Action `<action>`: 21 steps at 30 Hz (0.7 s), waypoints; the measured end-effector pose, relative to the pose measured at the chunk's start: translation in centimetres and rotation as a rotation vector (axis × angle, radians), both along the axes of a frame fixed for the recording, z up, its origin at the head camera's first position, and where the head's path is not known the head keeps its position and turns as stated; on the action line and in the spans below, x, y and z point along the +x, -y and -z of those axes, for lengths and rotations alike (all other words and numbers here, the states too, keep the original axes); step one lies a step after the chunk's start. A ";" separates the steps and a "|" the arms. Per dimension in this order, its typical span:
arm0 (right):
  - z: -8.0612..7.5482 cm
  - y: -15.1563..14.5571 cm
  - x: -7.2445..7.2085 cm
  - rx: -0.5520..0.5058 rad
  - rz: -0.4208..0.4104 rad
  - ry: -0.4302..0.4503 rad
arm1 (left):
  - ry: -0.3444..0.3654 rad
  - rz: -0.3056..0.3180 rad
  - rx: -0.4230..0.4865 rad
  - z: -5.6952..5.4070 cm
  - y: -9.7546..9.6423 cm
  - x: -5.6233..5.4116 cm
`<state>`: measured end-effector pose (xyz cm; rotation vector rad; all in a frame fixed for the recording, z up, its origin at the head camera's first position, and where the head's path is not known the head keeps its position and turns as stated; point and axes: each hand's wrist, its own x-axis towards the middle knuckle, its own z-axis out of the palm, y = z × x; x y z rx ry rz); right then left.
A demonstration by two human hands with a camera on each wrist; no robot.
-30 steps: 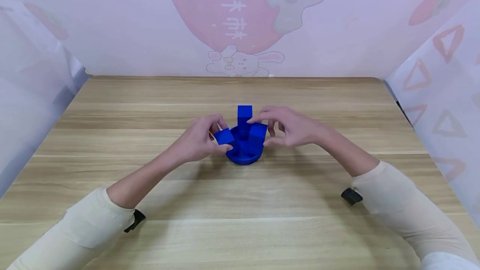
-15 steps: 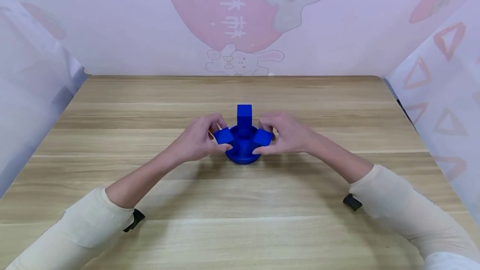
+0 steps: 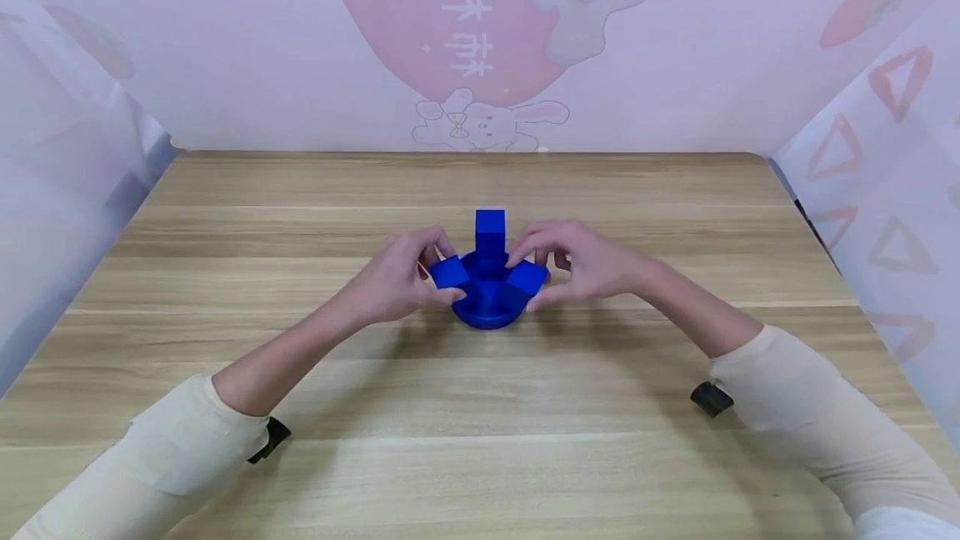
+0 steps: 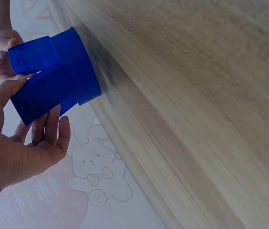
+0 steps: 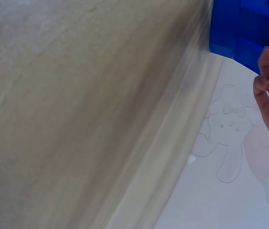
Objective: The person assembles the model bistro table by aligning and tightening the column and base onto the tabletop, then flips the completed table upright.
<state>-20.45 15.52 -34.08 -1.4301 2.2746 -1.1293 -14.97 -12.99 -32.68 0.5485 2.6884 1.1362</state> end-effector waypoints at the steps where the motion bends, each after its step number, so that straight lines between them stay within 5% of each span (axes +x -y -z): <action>1: 0.1 0.0 0.0 -0.007 0.005 0.000 | -0.001 0.001 0.000 0.0 0.0 0.0; 21: 0.4 0.2 0.0 -0.013 0.008 -0.111 | -0.056 0.016 0.025 0.5 0.3 -0.1</action>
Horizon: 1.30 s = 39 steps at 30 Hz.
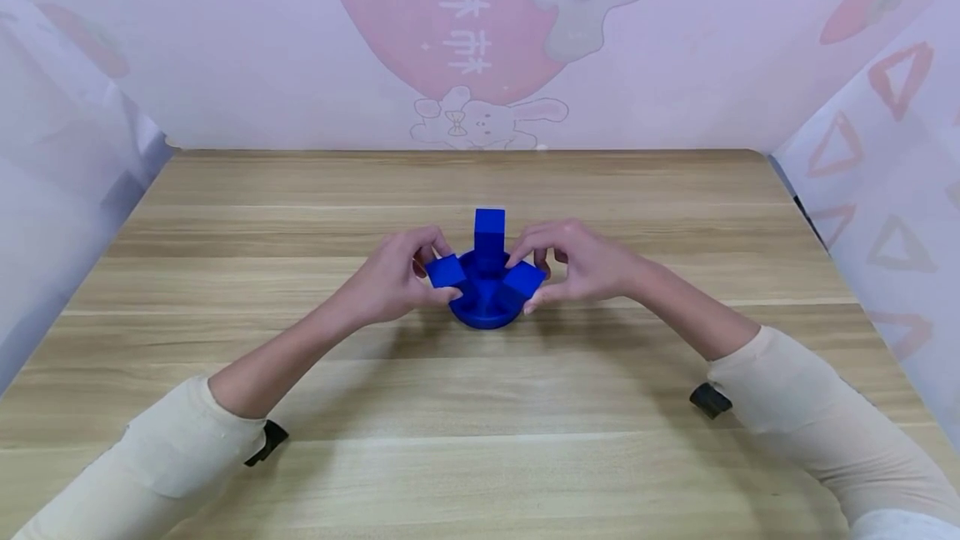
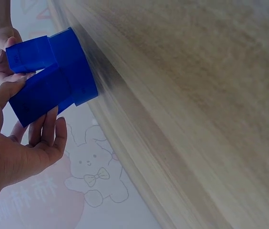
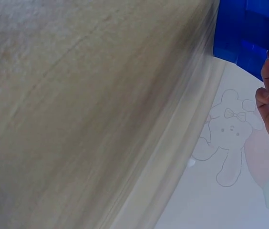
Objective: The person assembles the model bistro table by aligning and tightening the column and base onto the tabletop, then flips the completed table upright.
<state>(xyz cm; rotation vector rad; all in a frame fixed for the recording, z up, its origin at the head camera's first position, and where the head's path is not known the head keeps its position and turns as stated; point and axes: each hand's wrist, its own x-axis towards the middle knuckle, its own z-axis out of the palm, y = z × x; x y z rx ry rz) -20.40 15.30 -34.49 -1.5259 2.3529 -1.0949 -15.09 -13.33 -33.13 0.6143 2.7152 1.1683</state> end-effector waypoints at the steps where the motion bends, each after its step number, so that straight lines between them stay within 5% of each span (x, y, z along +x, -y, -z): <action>1: 0.0 0.0 0.0 -0.005 0.000 -0.006 | -0.004 0.000 -0.001 0.0 0.0 0.0; 18: 0.1 0.1 0.1 -0.054 0.018 -0.063 | -0.028 0.003 -0.015 -0.4 0.1 0.0; 28: 0.1 0.0 0.2 -0.043 0.023 -0.013 | -0.022 -0.007 -0.016 -0.2 -0.1 0.1; 39: 1.2 -0.3 0.9 0.107 0.174 0.063 | -0.072 -0.019 -0.015 1.0 0.0 0.2</action>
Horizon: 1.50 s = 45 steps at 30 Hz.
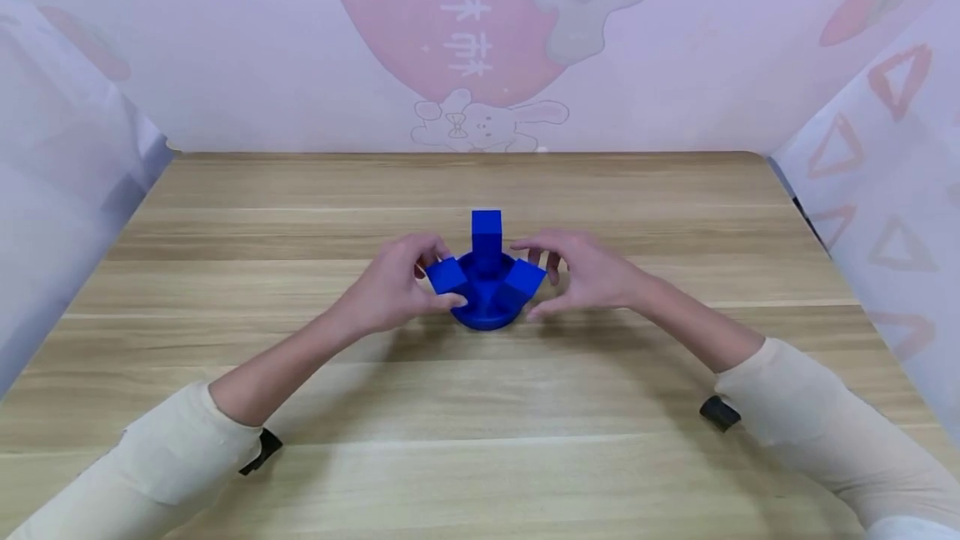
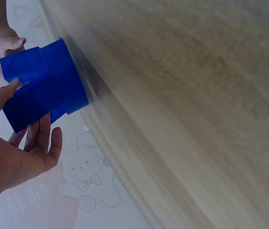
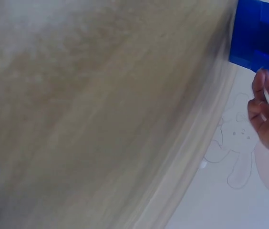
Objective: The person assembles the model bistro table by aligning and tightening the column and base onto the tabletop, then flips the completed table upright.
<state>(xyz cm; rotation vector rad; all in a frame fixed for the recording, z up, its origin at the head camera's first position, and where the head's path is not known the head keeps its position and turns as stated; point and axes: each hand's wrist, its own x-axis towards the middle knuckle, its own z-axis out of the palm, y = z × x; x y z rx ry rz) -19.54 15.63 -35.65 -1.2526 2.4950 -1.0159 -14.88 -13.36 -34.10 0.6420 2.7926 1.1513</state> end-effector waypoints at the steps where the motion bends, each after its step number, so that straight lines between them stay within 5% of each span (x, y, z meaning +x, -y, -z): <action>1: 0.1 0.1 0.0 0.023 0.020 0.013 | 0.006 0.009 -0.001 0.1 0.1 -0.1; 6: 0.6 0.9 -0.1 0.097 0.084 0.048 | 0.008 0.073 -0.062 0.8 0.6 -0.8; 13: 1.5 1.6 -0.4 0.074 0.088 -0.004 | -0.015 0.121 -0.151 1.7 0.5 -1.7; 31: 2.1 2.2 -0.1 0.070 0.139 -0.052 | 0.016 0.092 -0.150 2.3 0.2 -2.3; 45: 1.5 1.8 0.0 -0.016 0.175 0.138 | 0.055 0.118 -0.037 1.9 0.0 -2.4</action>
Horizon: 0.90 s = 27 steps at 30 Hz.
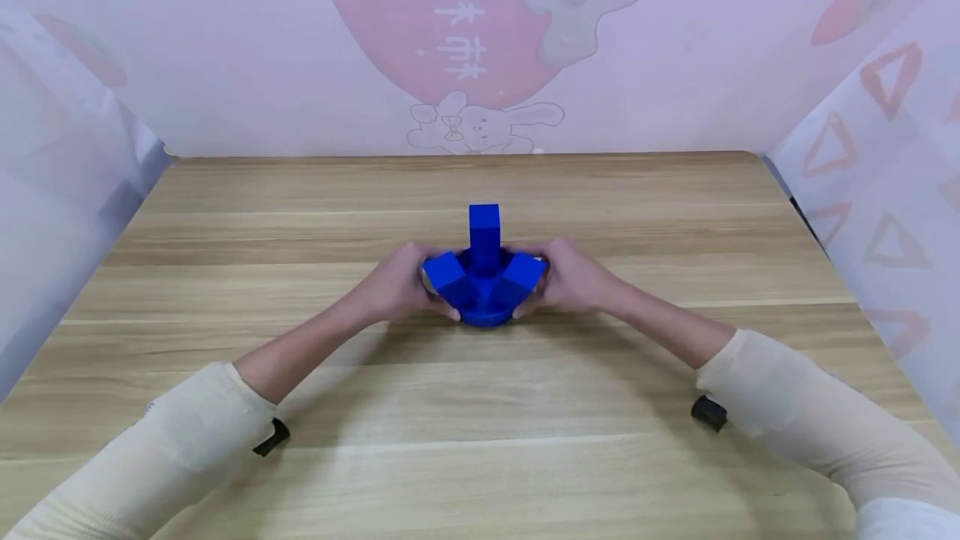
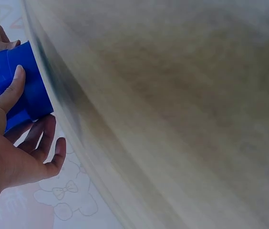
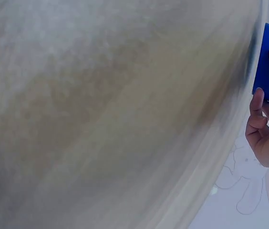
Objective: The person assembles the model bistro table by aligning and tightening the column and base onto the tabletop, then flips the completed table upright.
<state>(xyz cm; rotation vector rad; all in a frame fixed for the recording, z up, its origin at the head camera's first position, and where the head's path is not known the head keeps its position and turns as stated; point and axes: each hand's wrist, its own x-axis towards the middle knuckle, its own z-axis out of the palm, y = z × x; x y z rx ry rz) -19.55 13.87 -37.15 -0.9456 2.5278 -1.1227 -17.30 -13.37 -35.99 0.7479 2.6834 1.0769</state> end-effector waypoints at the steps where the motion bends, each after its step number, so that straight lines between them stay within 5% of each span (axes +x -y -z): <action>1: -0.2 -0.1 0.0 -0.011 -0.001 0.014 | -0.001 0.001 0.010 -0.2 0.0 0.0; 5: -1.0 -0.9 -0.1 -0.083 0.009 0.057 | 0.029 -0.061 0.065 -0.9 -0.1 0.2; 13: -2.2 -1.5 0.5 -0.237 0.113 0.193 | 0.176 -0.193 0.354 -2.6 -0.3 0.4; 23: -3.8 -1.0 1.2 -0.284 0.104 0.428 | 0.201 -0.208 0.285 -3.4 -0.8 0.8; 27: -4.3 -0.9 1.2 -0.224 0.132 0.408 | 0.184 -0.230 0.329 -3.8 -1.4 1.1</action>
